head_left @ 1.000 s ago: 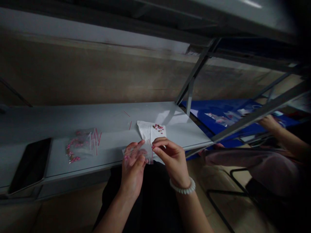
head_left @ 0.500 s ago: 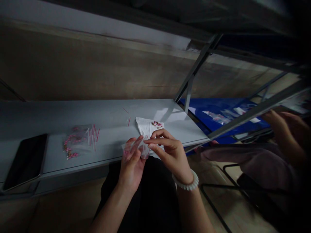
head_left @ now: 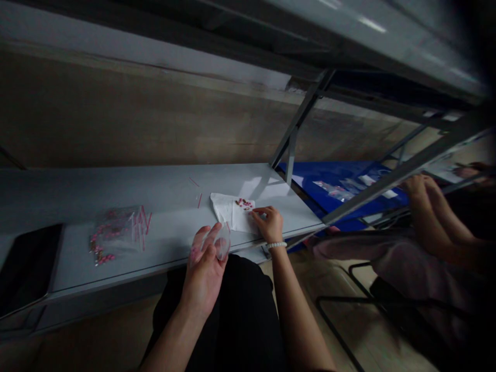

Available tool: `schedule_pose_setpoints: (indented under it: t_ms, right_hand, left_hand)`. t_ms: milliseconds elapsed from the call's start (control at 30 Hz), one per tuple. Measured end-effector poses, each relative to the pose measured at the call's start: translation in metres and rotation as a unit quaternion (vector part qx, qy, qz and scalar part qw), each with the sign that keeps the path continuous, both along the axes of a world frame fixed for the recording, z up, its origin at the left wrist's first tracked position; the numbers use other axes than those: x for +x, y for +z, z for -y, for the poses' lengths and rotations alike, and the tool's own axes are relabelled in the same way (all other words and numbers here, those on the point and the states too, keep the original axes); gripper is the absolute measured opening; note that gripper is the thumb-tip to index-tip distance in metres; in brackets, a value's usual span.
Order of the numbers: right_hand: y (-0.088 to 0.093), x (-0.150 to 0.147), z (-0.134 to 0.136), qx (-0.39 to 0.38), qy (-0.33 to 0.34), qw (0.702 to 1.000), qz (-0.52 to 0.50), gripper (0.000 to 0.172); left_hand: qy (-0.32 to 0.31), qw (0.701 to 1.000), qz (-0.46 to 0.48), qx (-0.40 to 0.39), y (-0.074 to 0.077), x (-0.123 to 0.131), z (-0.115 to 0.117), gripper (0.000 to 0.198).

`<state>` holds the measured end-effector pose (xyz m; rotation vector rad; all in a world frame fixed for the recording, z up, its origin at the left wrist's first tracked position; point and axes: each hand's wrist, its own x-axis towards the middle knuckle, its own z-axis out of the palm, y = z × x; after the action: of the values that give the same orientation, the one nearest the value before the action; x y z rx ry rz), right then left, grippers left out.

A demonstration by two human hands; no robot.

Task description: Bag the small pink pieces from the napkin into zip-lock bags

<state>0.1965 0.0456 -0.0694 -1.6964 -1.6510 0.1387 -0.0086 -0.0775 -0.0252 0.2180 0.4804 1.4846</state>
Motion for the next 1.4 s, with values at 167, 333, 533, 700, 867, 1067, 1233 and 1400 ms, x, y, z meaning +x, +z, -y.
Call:
schedule_pose_setpoints:
  t_ms: [167,333,533,700,867,1067,1233,1400]
  right_hand:
    - [-0.013,-0.002,-0.007,-0.014,0.003,0.999,0.029,0.022]
    - [0.007,-0.01,0.006,0.018,-0.014,0.999,-0.027,0.019]
    - [0.08,-0.061,0.079,0.048,0.16,0.966,-0.195,0.01]
    - [0.107,-0.087,0.108,0.014,0.262,0.932,-0.249,0.008]
    - [0.106,-0.088,0.105,-0.004,0.256,0.934,-0.249,0.009]
    - [0.108,-0.087,0.109,-0.023,0.285,0.92,-0.267,0.012]
    - [0.099,-0.049,0.089,0.071,0.177,0.927,-0.324,0.009]
    - [0.065,-0.005,0.038,0.063,0.054,0.981,-0.178,0.019]
  left_hand:
    - [-0.005,1.0,0.001,-0.003,0.0,0.0,-0.001,0.041]
    - [-0.002,1.0,-0.001,0.004,0.001,0.0,-0.002,0.04]
    - [0.002,1.0,-0.015,0.017,0.002,0.0,-0.001,0.041]
    - [0.017,0.999,-0.005,0.044,0.002,0.002,0.0,0.039]
    - [0.022,0.998,-0.019,0.05,0.002,0.002,0.002,0.039]
    - [0.023,0.999,-0.017,0.045,0.002,0.0,0.002,0.04]
    - [0.001,1.0,-0.012,0.018,0.002,-0.002,0.002,0.043]
    - [-0.01,1.0,-0.01,0.011,0.001,-0.002,0.003,0.044]
